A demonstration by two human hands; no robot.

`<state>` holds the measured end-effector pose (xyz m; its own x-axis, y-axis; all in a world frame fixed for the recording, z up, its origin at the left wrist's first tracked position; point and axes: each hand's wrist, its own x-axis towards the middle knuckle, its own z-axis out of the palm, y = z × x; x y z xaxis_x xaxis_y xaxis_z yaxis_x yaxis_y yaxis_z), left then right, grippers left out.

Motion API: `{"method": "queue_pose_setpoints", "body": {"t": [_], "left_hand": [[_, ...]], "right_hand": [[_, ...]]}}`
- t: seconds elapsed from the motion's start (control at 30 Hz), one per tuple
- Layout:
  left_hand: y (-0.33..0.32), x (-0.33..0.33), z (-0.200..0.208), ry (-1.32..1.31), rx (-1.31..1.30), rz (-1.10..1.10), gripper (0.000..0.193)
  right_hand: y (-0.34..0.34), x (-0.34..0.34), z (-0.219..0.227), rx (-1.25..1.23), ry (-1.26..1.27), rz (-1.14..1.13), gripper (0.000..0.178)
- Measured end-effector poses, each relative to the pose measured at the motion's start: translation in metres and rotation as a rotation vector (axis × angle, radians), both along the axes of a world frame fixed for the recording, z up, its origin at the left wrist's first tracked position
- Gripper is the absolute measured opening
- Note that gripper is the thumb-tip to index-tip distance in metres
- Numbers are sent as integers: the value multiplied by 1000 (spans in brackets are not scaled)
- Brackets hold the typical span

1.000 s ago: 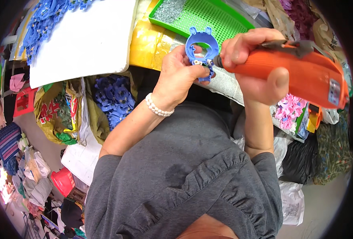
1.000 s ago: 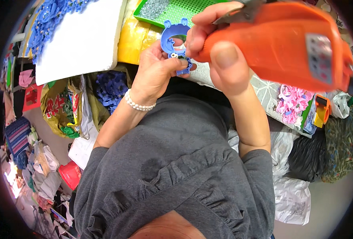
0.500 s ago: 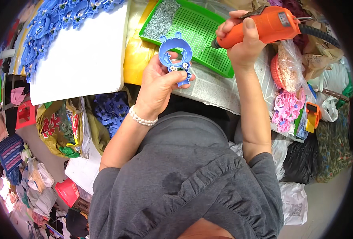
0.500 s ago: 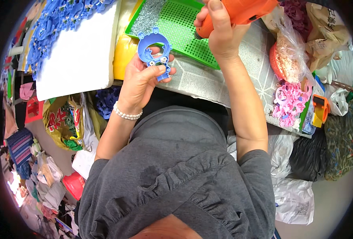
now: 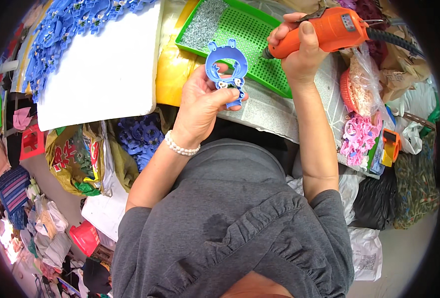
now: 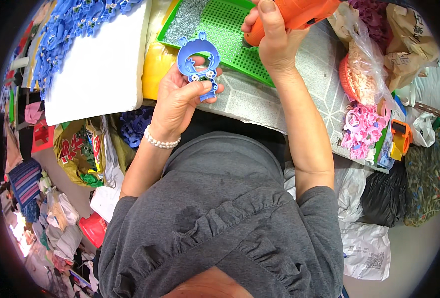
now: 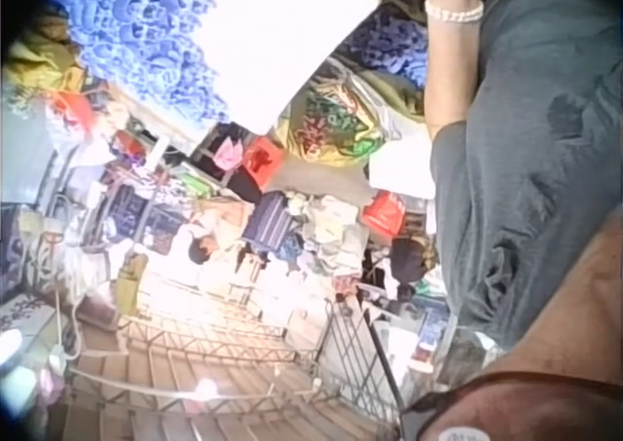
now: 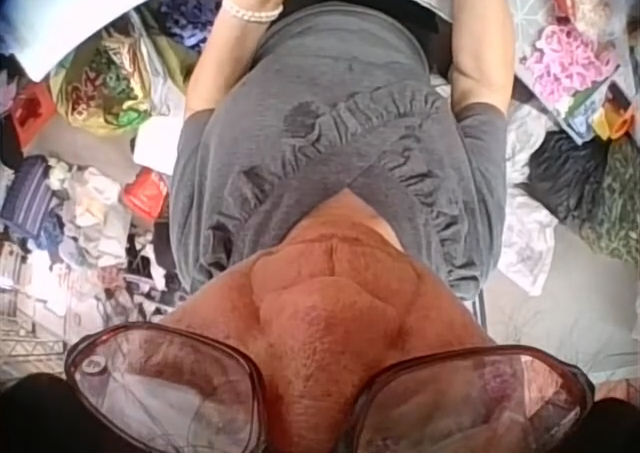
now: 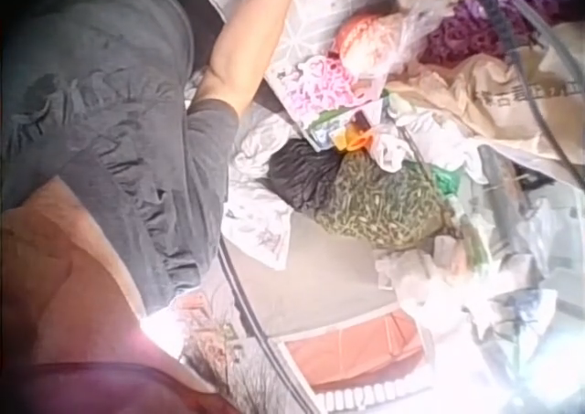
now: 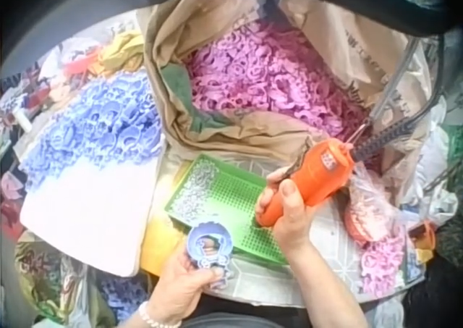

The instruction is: Assembling small plastic components into a blue frame using an electric screwdriver.

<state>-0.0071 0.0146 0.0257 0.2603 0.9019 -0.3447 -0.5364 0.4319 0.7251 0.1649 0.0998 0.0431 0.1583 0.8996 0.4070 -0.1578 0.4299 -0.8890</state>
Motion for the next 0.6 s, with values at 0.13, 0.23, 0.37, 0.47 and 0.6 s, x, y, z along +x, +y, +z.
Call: {"method": "queue_pose_setpoints", "body": {"t": [0.13,0.23,0.37,0.47,0.6], "left_hand": [[0,-1,-1,-9,3,-7,44],[-1,0,-1,-16,-1,-16,45],[-3,2,-3,8,4,-40,44],[-4,2,-2,37,10,-51,43],[-9,2,-5,74,36,-63,43]], "right_hand": [[0,-1,0,9,-10,-15,41],[-1,-2,1,4,-13,-17,41],[-3,1,5,-6,-12,-16,42],[-3,8,10,-12,32,40,46],[-11,15,26,-19,145,183,58]]}}
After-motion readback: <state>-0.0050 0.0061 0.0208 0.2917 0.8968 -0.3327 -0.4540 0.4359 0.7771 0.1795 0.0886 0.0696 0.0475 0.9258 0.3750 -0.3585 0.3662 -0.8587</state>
